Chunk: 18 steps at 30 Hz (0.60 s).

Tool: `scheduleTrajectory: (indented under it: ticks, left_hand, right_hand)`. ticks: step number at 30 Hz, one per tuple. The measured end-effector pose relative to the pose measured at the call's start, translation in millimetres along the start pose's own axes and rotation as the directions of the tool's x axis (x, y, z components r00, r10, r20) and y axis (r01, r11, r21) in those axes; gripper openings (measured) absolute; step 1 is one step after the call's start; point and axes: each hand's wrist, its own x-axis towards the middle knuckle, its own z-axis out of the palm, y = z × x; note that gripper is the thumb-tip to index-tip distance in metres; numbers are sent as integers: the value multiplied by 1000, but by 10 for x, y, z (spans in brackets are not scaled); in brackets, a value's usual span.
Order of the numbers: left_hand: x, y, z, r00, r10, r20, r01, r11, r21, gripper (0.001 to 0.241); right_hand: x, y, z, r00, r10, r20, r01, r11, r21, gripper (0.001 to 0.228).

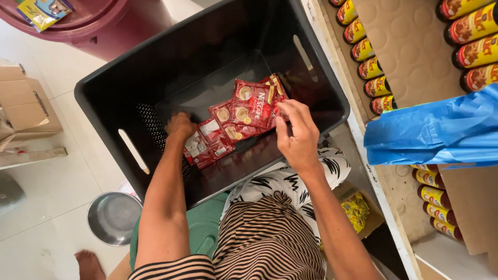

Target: Organizing and stocking coffee and powdered milk sachets on a grocery store shelf.

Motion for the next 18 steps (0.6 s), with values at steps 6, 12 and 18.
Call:
scheduleTrajectory:
  ticks: [6,12,18]
  left_hand:
    - [-372,169,-88,994,98,53,-107,972,209,64]
    - [-276,193,-6,973,215,90,-231,937,261,33]
    - [-174,187,77,931,360,61,-365,909,200,12]
  right_hand:
    - [-7,-5,11,1000,-4,-27,5,999,45,26]
    - [-17,24,13,998,32,-53,-27,996,87,25]
    - [-11,16,22,997,7,-77,-3,998,59,23]
